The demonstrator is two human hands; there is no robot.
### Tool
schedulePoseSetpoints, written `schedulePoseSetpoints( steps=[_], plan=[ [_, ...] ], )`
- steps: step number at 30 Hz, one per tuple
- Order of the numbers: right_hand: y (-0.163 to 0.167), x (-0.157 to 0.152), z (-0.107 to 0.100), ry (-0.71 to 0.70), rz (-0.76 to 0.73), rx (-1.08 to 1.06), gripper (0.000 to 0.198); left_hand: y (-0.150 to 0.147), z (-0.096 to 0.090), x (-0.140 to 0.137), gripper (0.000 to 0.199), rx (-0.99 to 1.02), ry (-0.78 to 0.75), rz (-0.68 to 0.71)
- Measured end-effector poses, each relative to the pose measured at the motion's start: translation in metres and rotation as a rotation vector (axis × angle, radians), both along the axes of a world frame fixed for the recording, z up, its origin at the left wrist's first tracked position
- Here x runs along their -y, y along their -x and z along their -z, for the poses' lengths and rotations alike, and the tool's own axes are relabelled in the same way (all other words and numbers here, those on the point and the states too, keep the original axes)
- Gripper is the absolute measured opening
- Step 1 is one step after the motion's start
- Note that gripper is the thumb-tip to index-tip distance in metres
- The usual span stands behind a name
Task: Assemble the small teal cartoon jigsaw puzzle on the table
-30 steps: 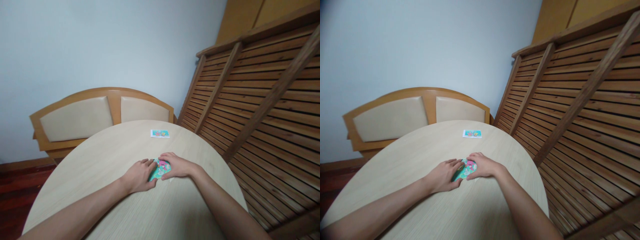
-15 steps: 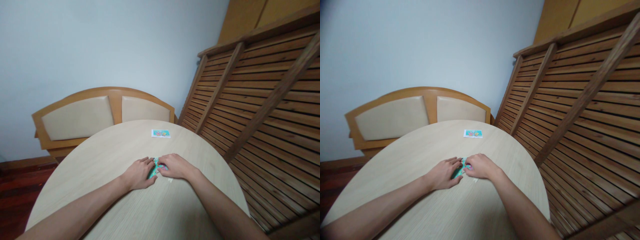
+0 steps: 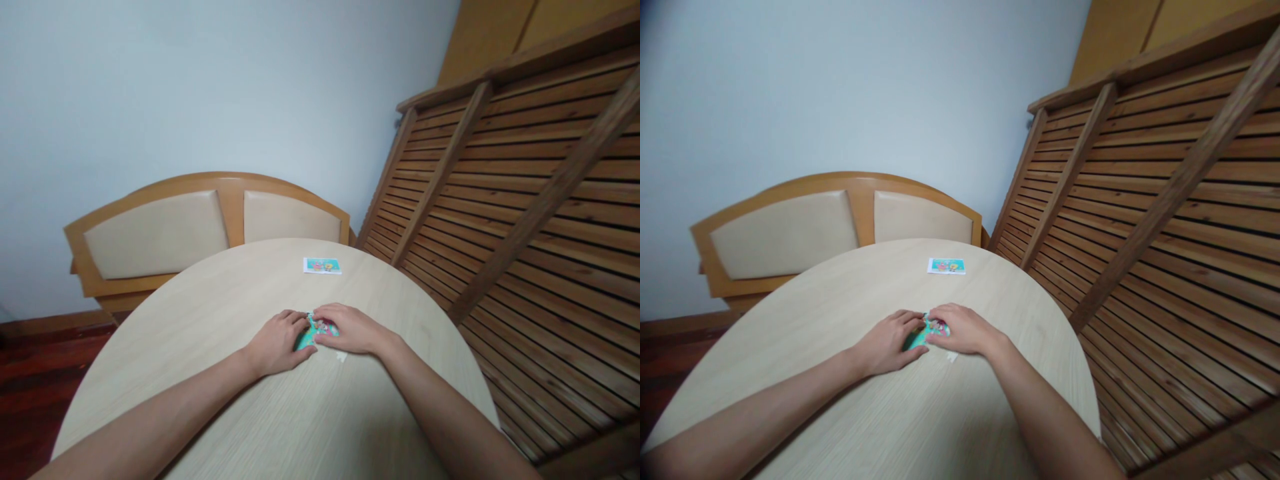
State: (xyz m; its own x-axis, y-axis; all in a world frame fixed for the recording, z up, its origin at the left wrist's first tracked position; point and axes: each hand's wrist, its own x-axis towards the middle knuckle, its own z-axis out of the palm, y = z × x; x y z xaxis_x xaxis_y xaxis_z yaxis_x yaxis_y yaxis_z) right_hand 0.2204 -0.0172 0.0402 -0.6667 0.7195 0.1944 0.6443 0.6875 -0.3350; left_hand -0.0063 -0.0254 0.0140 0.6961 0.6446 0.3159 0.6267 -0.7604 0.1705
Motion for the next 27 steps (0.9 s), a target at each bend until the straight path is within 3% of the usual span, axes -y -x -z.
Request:
schedulePoseSetpoints(
  steps=[3, 7, 12, 16, 23, 27],
  plan=[
    [0.0, 0.0, 0.002, -0.004, -0.06, -0.014, 0.051, 0.001, 0.0, -0.002, 0.045, -0.001, 0.002, 0.025],
    [0.004, -0.002, 0.005, -0.047, -0.081, 0.051, 0.043, 0.004, 0.002, -0.005, 0.053, 0.018, 0.026, 0.021],
    [0.013, -0.003, 0.009, -0.168, -0.039, 0.244, 0.032, 0.005, 0.006, -0.008, 0.045, 0.074, 0.049, 0.012],
    [0.016, -0.006, 0.011, -0.228, 0.006, 0.325, 0.025, 0.007, 0.009, -0.01, 0.055, 0.098, 0.062, 0.028],
    [0.012, -0.009, 0.02, -0.161, 0.09, 0.048, 0.024, 0.006, 0.007, -0.013, 0.037, 0.113, 0.08, -0.009],
    [0.008, -0.009, 0.026, -0.091, -0.026, -0.083, 0.051, 0.006, 0.007, -0.015, 0.027, 0.102, 0.068, -0.021]
  ],
)
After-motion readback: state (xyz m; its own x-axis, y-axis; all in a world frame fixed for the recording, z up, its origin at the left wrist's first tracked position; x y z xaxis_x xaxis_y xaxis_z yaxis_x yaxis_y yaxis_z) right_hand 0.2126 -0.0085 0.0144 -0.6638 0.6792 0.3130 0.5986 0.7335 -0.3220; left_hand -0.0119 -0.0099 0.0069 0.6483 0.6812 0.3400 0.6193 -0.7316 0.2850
